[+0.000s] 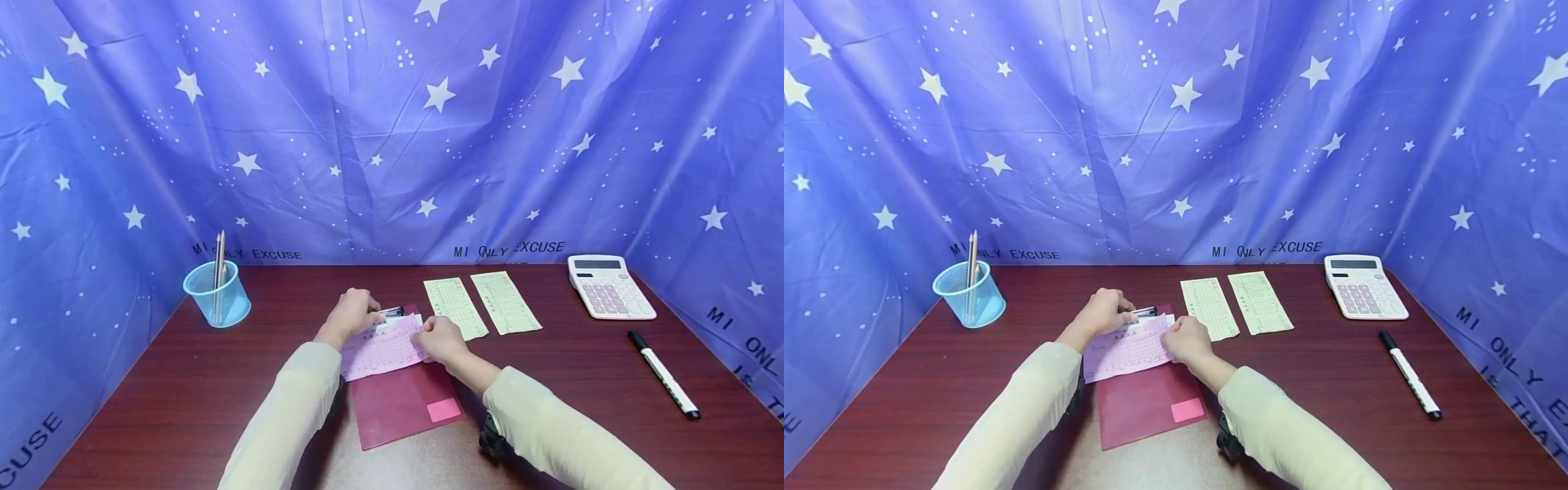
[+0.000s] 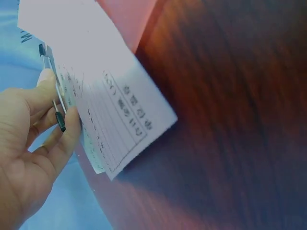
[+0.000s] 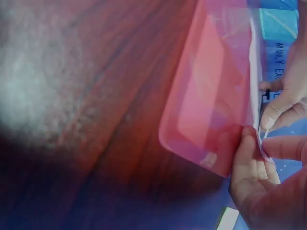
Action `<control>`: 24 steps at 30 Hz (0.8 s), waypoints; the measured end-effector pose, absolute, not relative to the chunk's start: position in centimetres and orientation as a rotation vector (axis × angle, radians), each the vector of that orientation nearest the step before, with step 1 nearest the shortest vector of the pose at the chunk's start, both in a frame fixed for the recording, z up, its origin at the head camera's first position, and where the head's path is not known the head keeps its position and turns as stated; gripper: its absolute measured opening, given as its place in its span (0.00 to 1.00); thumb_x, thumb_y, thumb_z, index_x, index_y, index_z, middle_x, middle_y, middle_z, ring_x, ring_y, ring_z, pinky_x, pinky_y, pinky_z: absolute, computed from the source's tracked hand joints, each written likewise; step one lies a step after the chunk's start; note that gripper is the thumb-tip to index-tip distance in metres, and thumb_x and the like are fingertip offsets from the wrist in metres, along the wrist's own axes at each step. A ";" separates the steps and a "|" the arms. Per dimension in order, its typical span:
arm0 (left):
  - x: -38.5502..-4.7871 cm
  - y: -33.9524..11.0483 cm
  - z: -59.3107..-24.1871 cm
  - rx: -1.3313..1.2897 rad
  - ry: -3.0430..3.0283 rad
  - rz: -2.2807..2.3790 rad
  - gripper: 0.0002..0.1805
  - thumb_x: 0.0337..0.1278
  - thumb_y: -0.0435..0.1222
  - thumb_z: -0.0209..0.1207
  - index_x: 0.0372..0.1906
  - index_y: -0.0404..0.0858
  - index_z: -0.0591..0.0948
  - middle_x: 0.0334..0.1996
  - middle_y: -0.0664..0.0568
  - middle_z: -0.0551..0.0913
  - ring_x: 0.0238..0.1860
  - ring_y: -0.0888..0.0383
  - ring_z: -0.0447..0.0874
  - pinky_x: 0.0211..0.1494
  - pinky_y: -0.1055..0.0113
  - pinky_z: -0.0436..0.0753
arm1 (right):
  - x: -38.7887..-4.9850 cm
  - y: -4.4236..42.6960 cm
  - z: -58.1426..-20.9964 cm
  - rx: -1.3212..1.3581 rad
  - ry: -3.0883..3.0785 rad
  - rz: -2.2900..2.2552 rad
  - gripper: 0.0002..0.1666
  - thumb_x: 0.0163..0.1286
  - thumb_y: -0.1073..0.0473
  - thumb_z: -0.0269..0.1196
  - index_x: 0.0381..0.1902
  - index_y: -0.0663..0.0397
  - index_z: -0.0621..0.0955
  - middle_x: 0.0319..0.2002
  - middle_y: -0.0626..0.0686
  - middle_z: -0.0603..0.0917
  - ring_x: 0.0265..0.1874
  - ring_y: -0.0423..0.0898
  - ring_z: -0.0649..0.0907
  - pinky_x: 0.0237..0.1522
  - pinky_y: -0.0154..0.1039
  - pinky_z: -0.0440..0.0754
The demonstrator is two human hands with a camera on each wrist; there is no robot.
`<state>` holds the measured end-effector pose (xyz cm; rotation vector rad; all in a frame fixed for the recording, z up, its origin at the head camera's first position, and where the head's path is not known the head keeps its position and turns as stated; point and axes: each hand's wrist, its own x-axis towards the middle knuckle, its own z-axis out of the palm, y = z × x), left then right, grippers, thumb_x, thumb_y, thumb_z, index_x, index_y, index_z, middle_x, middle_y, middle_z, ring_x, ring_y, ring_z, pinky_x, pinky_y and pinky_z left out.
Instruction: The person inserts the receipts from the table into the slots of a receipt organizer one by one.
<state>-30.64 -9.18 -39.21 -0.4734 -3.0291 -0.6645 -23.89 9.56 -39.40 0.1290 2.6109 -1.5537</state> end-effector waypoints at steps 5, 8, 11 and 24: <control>-31.0 -9.1 -38.9 -0.474 -3.061 -0.672 0.12 0.61 0.38 0.70 0.45 0.35 0.90 0.43 0.46 0.89 0.54 0.46 0.84 0.62 0.53 0.80 | -24.3 9.2 -40.0 0.132 2.710 -1.485 0.11 0.61 0.70 0.64 0.22 0.59 0.74 0.19 0.54 0.79 0.12 0.39 0.77 0.15 0.30 0.80; -31.2 -9.1 -38.7 -0.477 -3.083 -0.657 0.11 0.62 0.38 0.69 0.44 0.36 0.91 0.44 0.47 0.89 0.55 0.46 0.84 0.62 0.53 0.79 | -24.5 9.0 -40.3 0.113 2.785 -1.394 0.11 0.60 0.70 0.63 0.21 0.58 0.74 0.12 0.51 0.78 0.08 0.37 0.76 0.13 0.29 0.77; -31.3 -9.2 -38.5 -0.486 -3.100 -0.631 0.10 0.62 0.38 0.69 0.43 0.37 0.91 0.43 0.48 0.90 0.55 0.47 0.85 0.62 0.54 0.80 | -24.6 8.8 -40.3 0.084 2.858 -1.295 0.10 0.60 0.69 0.62 0.21 0.57 0.74 0.10 0.50 0.78 0.06 0.36 0.75 0.12 0.28 0.75; -31.3 -9.2 -38.1 -0.562 -3.094 -0.587 0.09 0.63 0.38 0.69 0.40 0.36 0.92 0.41 0.47 0.90 0.53 0.47 0.86 0.61 0.53 0.80 | -25.0 8.5 -40.8 0.016 3.090 -1.121 0.11 0.62 0.66 0.64 0.23 0.54 0.74 0.26 0.54 0.76 0.24 0.47 0.82 0.28 0.39 0.79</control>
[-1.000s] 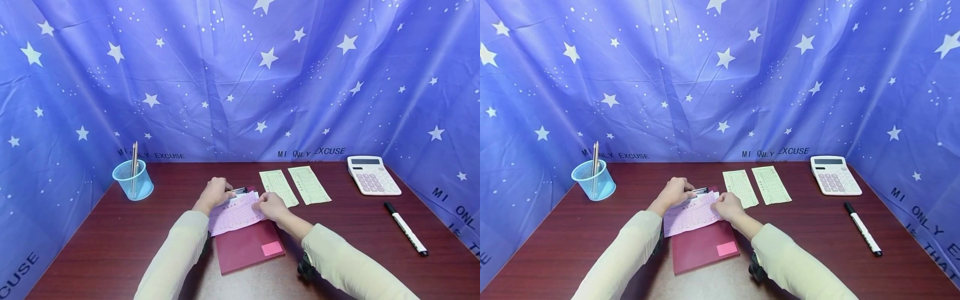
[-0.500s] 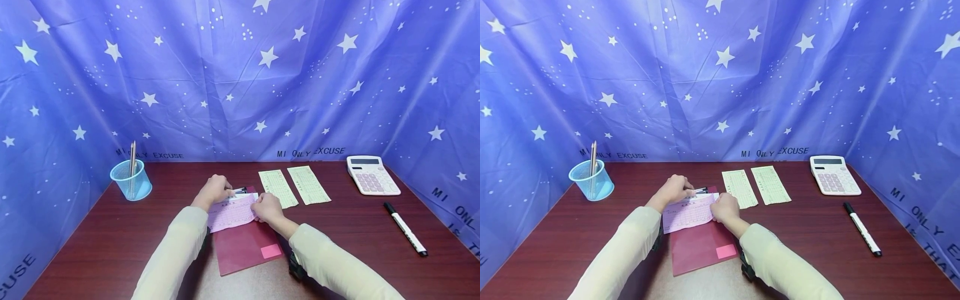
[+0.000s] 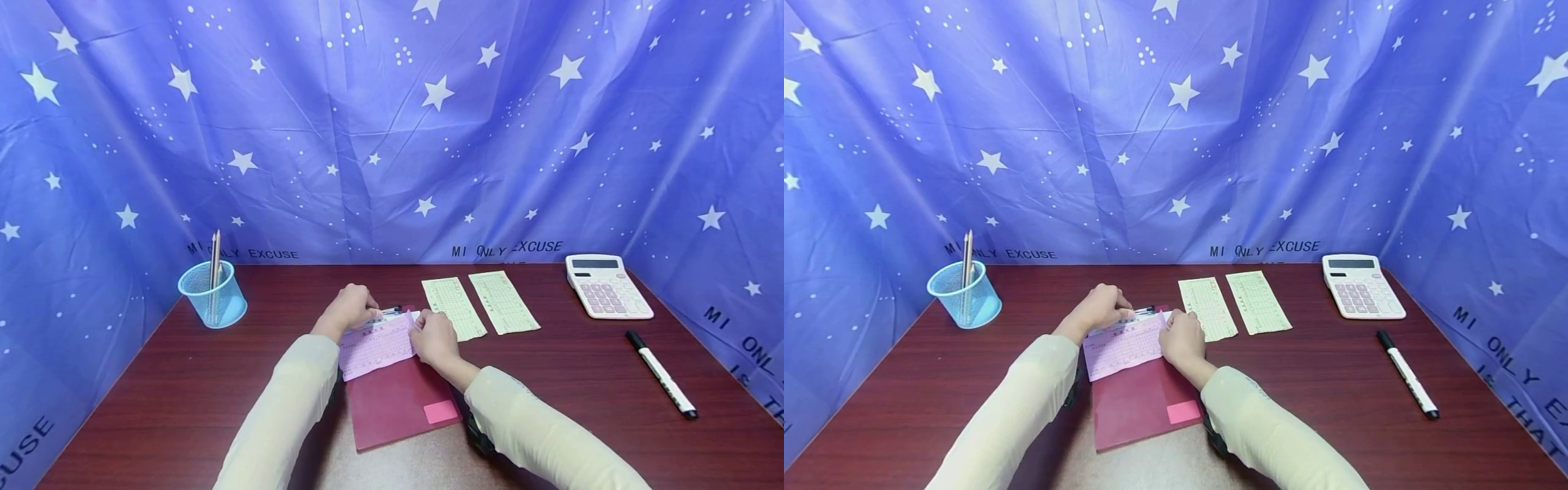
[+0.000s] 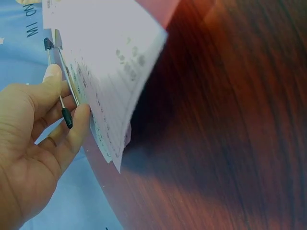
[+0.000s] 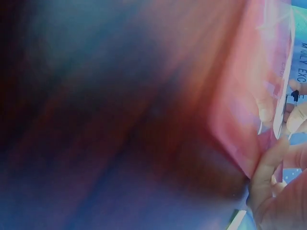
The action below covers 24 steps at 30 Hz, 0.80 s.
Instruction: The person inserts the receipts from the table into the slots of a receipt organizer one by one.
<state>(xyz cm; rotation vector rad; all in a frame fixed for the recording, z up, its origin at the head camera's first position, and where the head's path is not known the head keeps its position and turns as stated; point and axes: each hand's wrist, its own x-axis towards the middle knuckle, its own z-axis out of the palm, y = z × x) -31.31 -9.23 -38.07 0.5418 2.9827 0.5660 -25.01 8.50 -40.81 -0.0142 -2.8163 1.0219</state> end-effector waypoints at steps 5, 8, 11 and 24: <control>-31.3 -9.3 -38.0 0.562 2.980 0.583 0.08 0.62 0.37 0.69 0.40 0.36 0.92 0.41 0.48 0.90 0.52 0.47 0.86 0.61 0.53 0.80 | -25.0 8.4 -40.8 -0.020 -2.823 0.980 0.10 0.64 0.65 0.64 0.25 0.55 0.74 0.30 0.56 0.75 0.34 0.54 0.80 0.37 0.46 0.79; -31.3 -9.3 -38.1 0.556 2.981 0.582 0.08 0.61 0.37 0.70 0.40 0.37 0.92 0.41 0.48 0.90 0.52 0.48 0.86 0.61 0.54 0.80 | -24.9 8.4 -40.6 -0.022 -2.849 0.967 0.09 0.65 0.66 0.62 0.25 0.57 0.74 0.31 0.58 0.75 0.34 0.54 0.80 0.37 0.46 0.81; -31.3 -9.3 -38.1 0.547 2.982 0.575 0.08 0.61 0.37 0.70 0.40 0.37 0.92 0.41 0.48 0.90 0.53 0.48 0.85 0.62 0.54 0.79 | -25.0 8.3 -40.5 -0.016 -2.875 0.951 0.07 0.64 0.66 0.60 0.26 0.59 0.75 0.31 0.59 0.76 0.35 0.56 0.79 0.39 0.46 0.81; -31.1 -9.2 -38.0 0.490 2.974 0.586 0.08 0.61 0.38 0.70 0.39 0.38 0.92 0.40 0.50 0.91 0.53 0.49 0.85 0.60 0.56 0.80 | -25.2 8.0 -40.3 -0.077 -2.931 0.936 0.09 0.66 0.65 0.56 0.35 0.68 0.79 0.36 0.65 0.77 0.35 0.56 0.78 0.38 0.44 0.82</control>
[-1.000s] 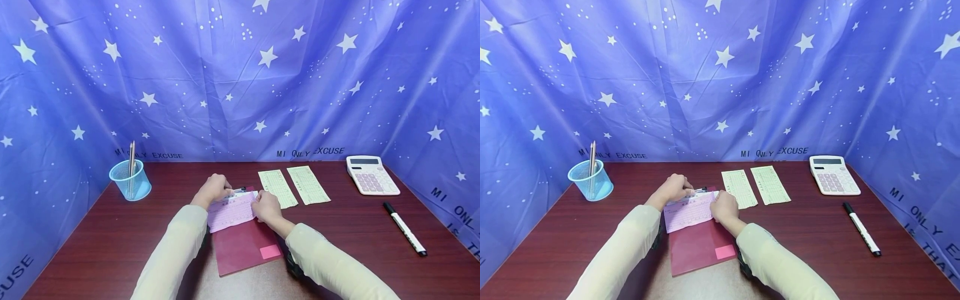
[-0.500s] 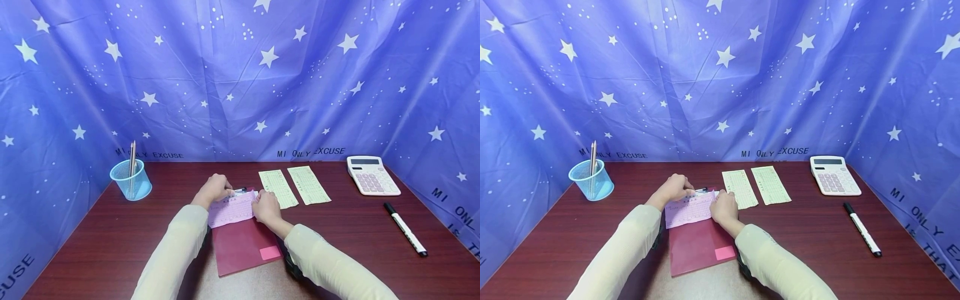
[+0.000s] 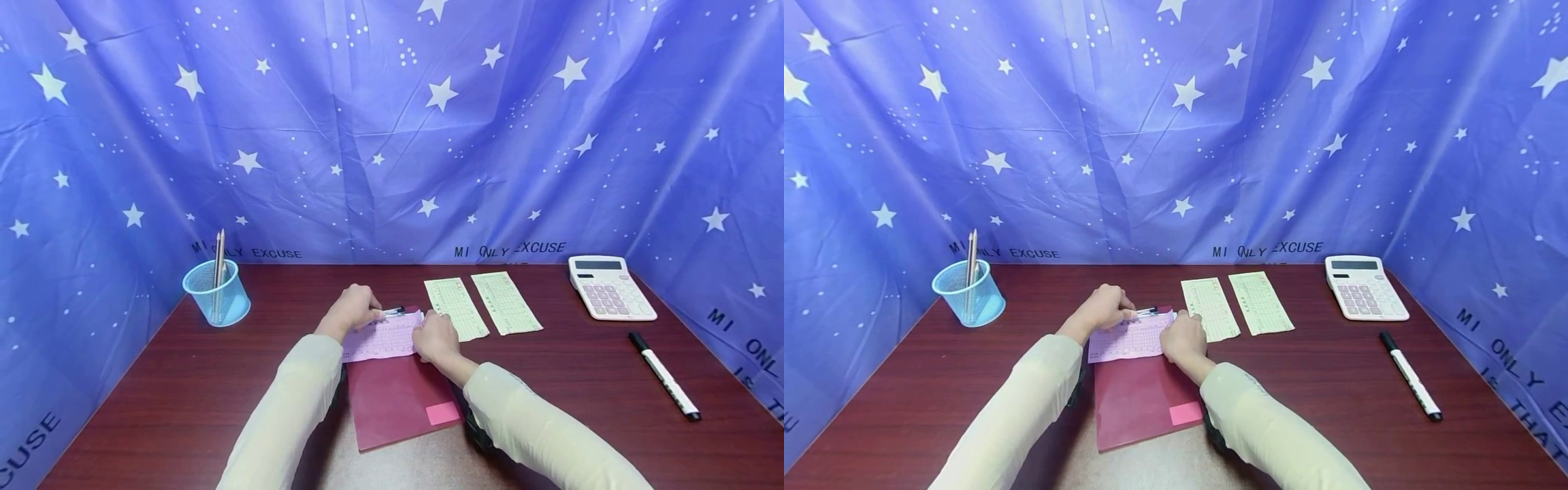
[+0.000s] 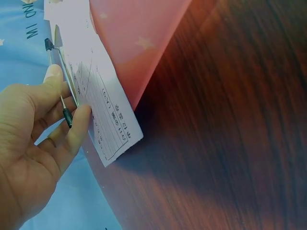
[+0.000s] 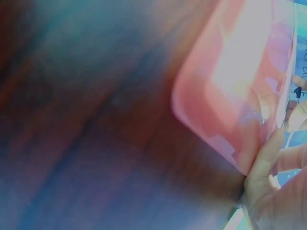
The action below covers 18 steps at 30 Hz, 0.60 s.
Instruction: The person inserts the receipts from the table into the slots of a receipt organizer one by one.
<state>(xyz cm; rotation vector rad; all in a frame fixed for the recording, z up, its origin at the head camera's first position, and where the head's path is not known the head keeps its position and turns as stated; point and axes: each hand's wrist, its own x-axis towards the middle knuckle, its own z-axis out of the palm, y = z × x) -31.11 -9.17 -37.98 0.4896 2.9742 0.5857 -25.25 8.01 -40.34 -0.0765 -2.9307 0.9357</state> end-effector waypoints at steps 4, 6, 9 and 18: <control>-31.2 -9.2 -38.0 0.498 2.976 0.588 0.07 0.61 0.38 0.70 0.39 0.39 0.92 0.40 0.50 0.91 0.52 0.49 0.85 0.60 0.56 0.80 | -25.3 8.0 -40.3 -0.095 -2.929 0.957 0.12 0.68 0.64 0.56 0.39 0.71 0.79 0.37 0.66 0.77 0.34 0.55 0.78 0.34 0.42 0.82; -31.1 -9.1 -38.0 0.506 2.978 0.587 0.07 0.61 0.38 0.70 0.39 0.39 0.92 0.40 0.50 0.91 0.52 0.49 0.85 0.59 0.56 0.81 | -25.3 8.0 -40.3 -0.114 -2.925 0.961 0.13 0.69 0.64 0.56 0.41 0.72 0.79 0.38 0.67 0.77 0.33 0.54 0.79 0.32 0.40 0.82; -31.0 -9.1 -38.1 0.518 2.985 0.581 0.07 0.60 0.37 0.70 0.38 0.39 0.92 0.39 0.50 0.91 0.51 0.49 0.86 0.59 0.55 0.81 | -25.4 8.0 -40.3 -0.143 -2.925 0.968 0.13 0.69 0.64 0.56 0.43 0.72 0.79 0.39 0.67 0.77 0.29 0.53 0.80 0.27 0.39 0.81; -30.9 -9.2 -38.4 0.541 3.009 0.566 0.09 0.60 0.38 0.71 0.41 0.38 0.92 0.41 0.50 0.91 0.54 0.48 0.85 0.63 0.54 0.79 | -25.4 8.2 -40.6 -0.146 -2.868 1.088 0.06 0.65 0.65 0.60 0.32 0.64 0.75 0.35 0.65 0.77 0.16 0.47 0.83 0.14 0.32 0.79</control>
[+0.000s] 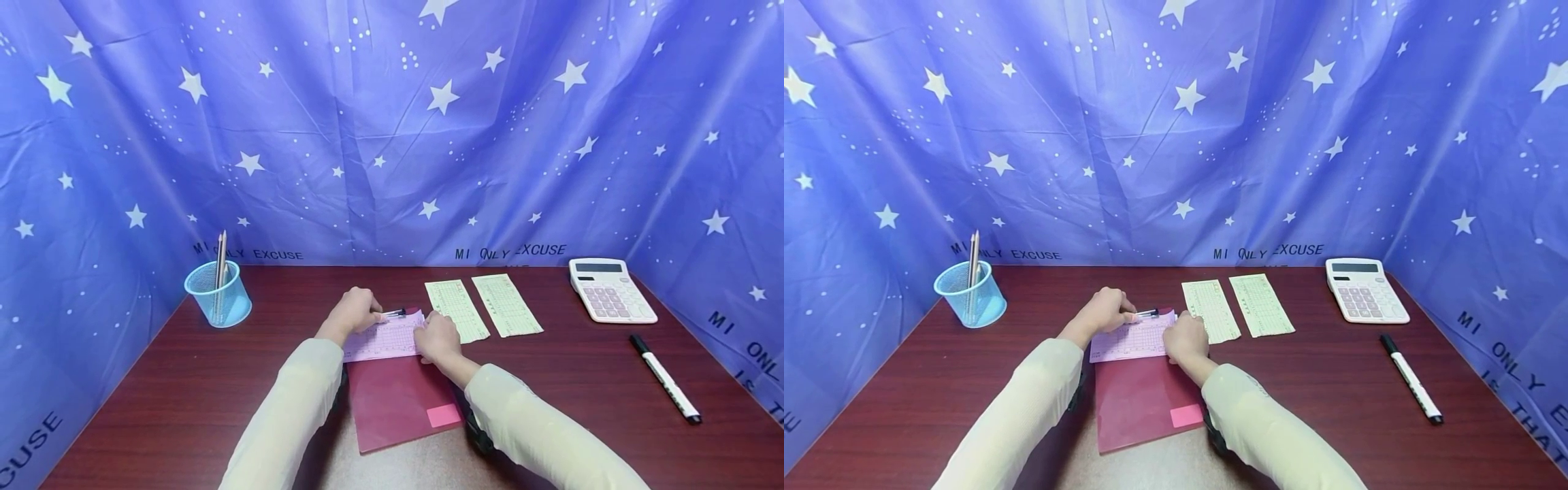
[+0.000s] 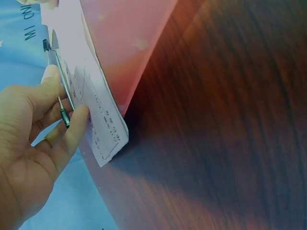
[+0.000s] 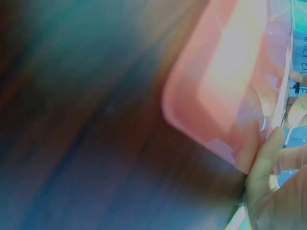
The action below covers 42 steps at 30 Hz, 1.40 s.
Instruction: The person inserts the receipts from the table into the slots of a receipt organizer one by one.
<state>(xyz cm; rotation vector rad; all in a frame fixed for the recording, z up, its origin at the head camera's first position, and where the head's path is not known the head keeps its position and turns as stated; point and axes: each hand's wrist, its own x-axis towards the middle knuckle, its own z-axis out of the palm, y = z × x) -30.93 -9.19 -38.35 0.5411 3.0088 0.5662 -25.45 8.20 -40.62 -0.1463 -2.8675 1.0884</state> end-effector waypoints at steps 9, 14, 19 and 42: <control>-30.8 -9.2 -38.2 0.514 3.003 0.587 0.09 0.60 0.38 0.71 0.41 0.38 0.92 0.42 0.49 0.90 0.54 0.48 0.85 0.62 0.55 0.79 | -25.4 8.2 -40.8 -0.181 -2.830 1.194 0.20 0.64 0.62 0.68 0.47 0.69 0.74 0.42 0.70 0.80 0.08 0.44 0.80 0.10 0.32 0.78; -30.7 -9.2 -38.1 0.522 3.001 0.592 0.08 0.59 0.37 0.71 0.40 0.38 0.92 0.41 0.49 0.90 0.52 0.49 0.86 0.61 0.55 0.80 | -25.4 8.0 -40.6 -0.173 -2.859 1.079 0.21 0.66 0.60 0.68 0.50 0.68 0.76 0.44 0.68 0.79 0.17 0.50 0.82 0.20 0.37 0.82; -30.7 -9.2 -38.2 0.527 3.004 0.596 0.08 0.59 0.37 0.71 0.40 0.37 0.92 0.40 0.49 0.91 0.51 0.49 0.86 0.60 0.55 0.81 | -25.5 7.8 -40.3 -0.158 -2.906 0.940 0.21 0.64 0.57 0.69 0.47 0.66 0.77 0.41 0.65 0.79 0.38 0.60 0.83 0.42 0.52 0.82; -30.7 -9.1 -38.4 0.552 3.016 0.603 0.08 0.58 0.35 0.71 0.41 0.37 0.92 0.42 0.49 0.90 0.55 0.48 0.85 0.62 0.54 0.80 | -26.4 7.7 -39.7 -0.180 -3.019 0.672 0.20 0.62 0.49 0.71 0.43 0.58 0.80 0.39 0.60 0.86 0.43 0.59 0.86 0.37 0.56 0.83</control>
